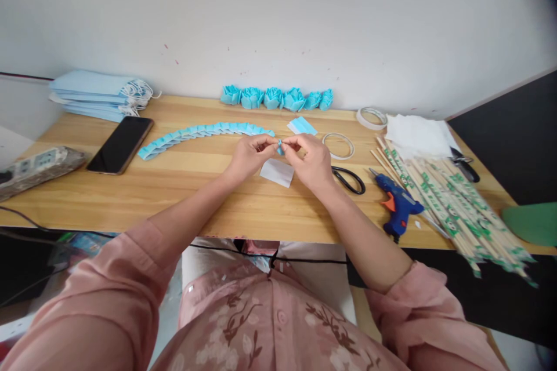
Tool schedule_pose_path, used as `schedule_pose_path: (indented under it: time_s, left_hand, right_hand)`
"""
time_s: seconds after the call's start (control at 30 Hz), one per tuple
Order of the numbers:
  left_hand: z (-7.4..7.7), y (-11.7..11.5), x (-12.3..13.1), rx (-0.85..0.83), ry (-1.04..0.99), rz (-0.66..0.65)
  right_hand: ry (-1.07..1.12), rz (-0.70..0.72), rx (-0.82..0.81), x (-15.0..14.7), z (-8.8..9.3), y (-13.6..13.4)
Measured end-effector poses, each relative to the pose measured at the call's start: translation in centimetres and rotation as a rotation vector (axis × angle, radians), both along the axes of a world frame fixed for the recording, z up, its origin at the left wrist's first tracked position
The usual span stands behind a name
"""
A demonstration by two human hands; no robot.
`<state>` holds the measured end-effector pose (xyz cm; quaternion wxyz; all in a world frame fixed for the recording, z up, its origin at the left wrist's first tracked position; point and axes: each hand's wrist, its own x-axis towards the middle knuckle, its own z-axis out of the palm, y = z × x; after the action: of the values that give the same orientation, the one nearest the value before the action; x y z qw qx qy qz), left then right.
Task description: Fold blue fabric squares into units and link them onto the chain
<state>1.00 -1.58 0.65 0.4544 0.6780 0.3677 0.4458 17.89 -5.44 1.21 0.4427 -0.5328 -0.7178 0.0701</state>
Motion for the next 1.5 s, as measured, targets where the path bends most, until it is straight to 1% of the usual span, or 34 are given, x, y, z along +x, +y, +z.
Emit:
schedule_pose_path:
  time_s: [0.2,0.63,0.8,0.97,1.1,1.17,1.23,1.3,1.37,1.5]
  left_hand:
    - [-0.2,0.1,-0.1,-0.004,0.007,0.016]
    - [0.0,0.1,-0.1,-0.001,0.010,0.014]
    - [0.3,-0.1,-0.1,-0.010,0.018,0.012]
    - [0.5,-0.1,-0.1,-0.062,-0.018,-0.004]
    - [0.5,0.0,-0.1,-0.121,-0.060,-0.044]
    - [0.5,0.0,-0.1,-0.130,-0.061,-0.072]
    - [0.5,0.0,-0.1,-0.133,-0.058,-0.088]
    - [0.6,-0.1,-0.1,-0.138,-0.054,-0.094]
    - [0.6,-0.1,-0.1,-0.134,-0.050,-0.099]
    - [0.7,-0.2,-0.1,-0.104,-0.037,-0.116]
  right_hand:
    - [0.029,0.039,-0.017,0.2,0.0,-0.1]
    - [0.019,0.030,-0.023,0.2,0.2,0.0]
    - [0.021,0.012,-0.029,0.2,0.2,0.0]
    - [0.127,0.081,-0.057,0.4,0.7,-0.3]
    - [0.266,0.029,-0.035,0.7,0.7,0.0]
    - [0.383,0.071,-0.112,0.9,0.4,0.4]
    - [0.511,0.168,-0.261,1.0,0.1,0.7]
    - [0.587,0.234,-0.380,0.9,0.1,0.9]
    - [0.610,0.245,-0.420,0.8,0.2,0.9]
    - [0.609,0.252,-0.417,0.5,0.4,0.7]
